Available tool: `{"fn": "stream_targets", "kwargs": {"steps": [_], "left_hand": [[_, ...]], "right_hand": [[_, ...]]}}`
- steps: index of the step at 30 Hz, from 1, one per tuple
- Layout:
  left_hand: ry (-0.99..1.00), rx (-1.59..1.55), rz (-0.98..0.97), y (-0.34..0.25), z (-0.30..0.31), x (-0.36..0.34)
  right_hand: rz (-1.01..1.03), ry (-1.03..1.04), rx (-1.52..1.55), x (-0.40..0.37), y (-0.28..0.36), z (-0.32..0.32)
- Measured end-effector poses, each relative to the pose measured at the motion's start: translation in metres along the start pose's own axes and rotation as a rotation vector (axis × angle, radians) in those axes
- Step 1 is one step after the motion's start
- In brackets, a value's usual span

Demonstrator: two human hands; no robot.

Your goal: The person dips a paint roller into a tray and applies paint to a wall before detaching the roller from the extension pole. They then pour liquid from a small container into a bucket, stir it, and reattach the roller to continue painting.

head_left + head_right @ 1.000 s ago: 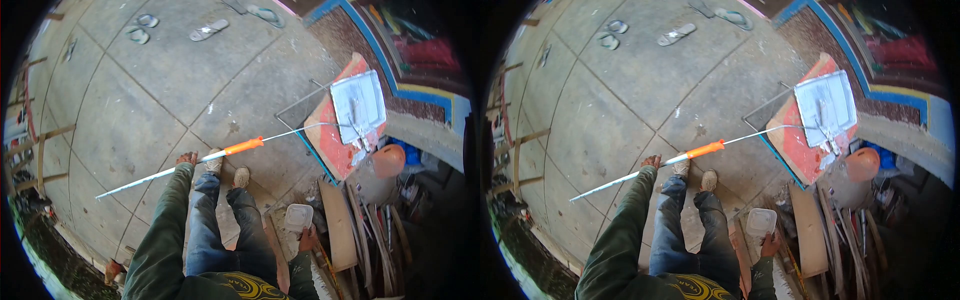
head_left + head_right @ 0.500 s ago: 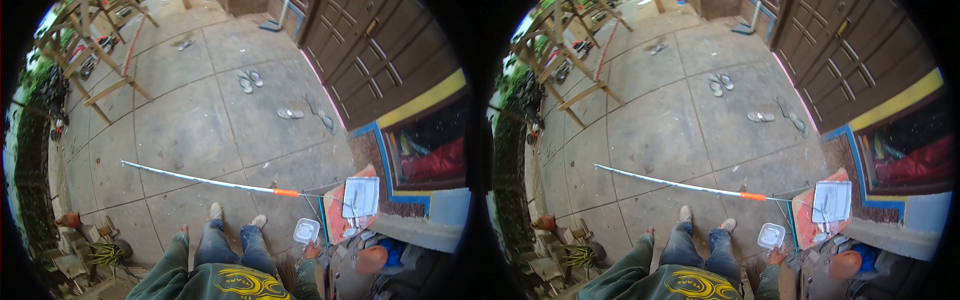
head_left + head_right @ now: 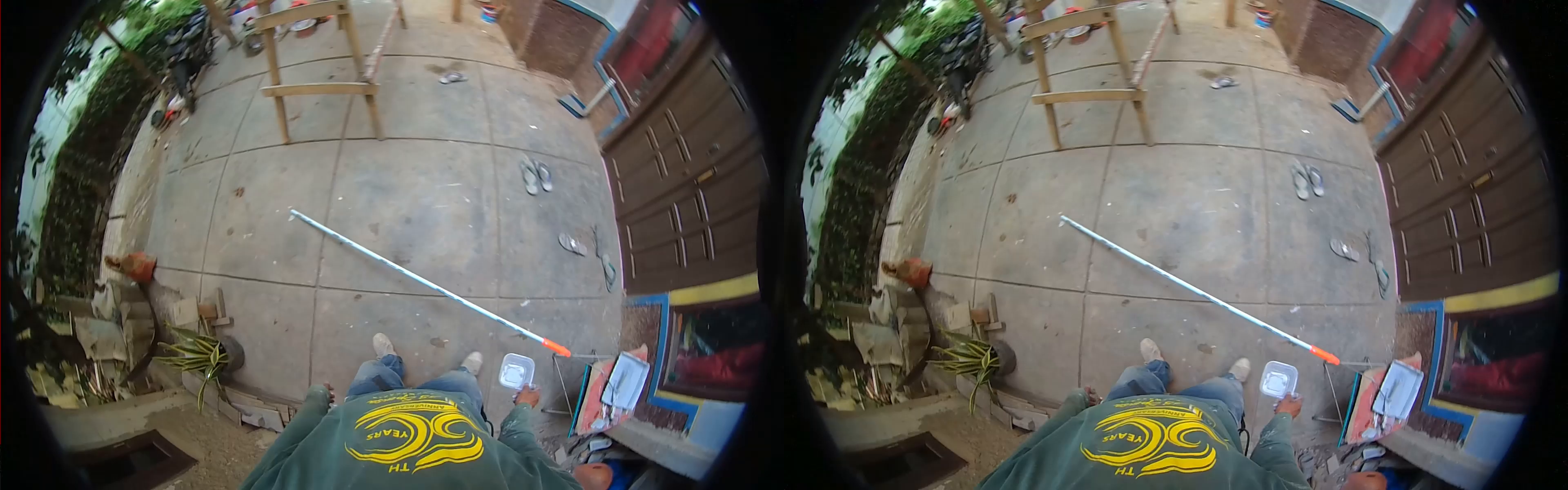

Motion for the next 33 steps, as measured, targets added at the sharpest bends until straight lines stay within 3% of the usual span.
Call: {"fn": "stream_targets", "kwargs": {"steps": [1,2,5,8,13,15,17,18,19,21,22,23,24,27,30,33], "left_hand": [[0.026,-0.097,-0.046,-0.015,0.024,-0.007],[-0.034,-0.068,-0.106,-0.034,0.046,-0.01],[-0.174,-0.035,-0.211,-0.102,0.1,-0.013],[-0.207,-0.09,-0.324,-0.168,0.144,-0.008],[-0.266,-0.109,-0.42,-0.247,0.213,-0.009],[-0.267,0.027,-0.405,-0.258,0.255,0.03],[-0.216,-0.201,-0.28,-0.259,0.277,0.011],[-0.14,-0.331,-0.217,-0.236,0.295,0.032],[-0.057,-0.464,-0.176,-0.245,0.314,0.051],[-0.137,-0.651,-0.278,-0.237,0.334,0.019],[-0.124,-0.769,-0.414,-0.233,0.339,0.013],[0.541,-0.845,-0.284,-0.233,0.334,0.033],[0.558,-0.828,-0.3,-0.263,0.359,0.051],[0.376,-0.574,-0.277,-0.347,0.441,0.103],[0.182,-0.316,-0.138,-0.324,0.501,0.123],[0.049,-0.1,-0.098,-0.358,0.499,0.148]], "right_hand": [[-0.195,0.193,0.08,-0.014,0.014,-0.02],[-0.149,0.266,-0.023,-0.019,0.025,-0.042],[-0.083,0.316,0.117,-0.045,0.116,-0.075],[0.07,0.355,-0.065,-0.042,0.165,-0.12],[0.031,0.369,-0.049,-0.031,0.207,-0.218],[-0.046,0.356,0.047,-0.043,0.248,-0.263],[0.113,0.27,-0.153,-0.07,0.284,-0.29],[-0.032,0.389,-0.155,-0.085,0.313,-0.303],[-0.044,0.376,-0.129,-0.1,0.355,-0.316],[0.051,0.526,-0.101,-0.137,0.43,-0.333],[0.052,0.507,-0.093,-0.147,0.456,-0.345],[0.135,0.477,-0.062,-0.156,0.485,-0.359],[0.214,0.444,-0.028,-0.163,0.517,-0.373],[0.235,0.392,0.066,-0.181,0.6,-0.377],[0.112,0.415,0.167,-0.203,0.636,-0.363],[0.174,0.235,0.0,-0.226,0.599,-0.368]]}}
Point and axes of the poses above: each hand's wrist, its own x-axis towards the middle knuckle, its own z-axis out of the back of the hand, y = z × x, the point moved 5 cm from there along x, towards the middle knuckle, and after that the axes turned 7 degrees about z, right-handed, at the moved point
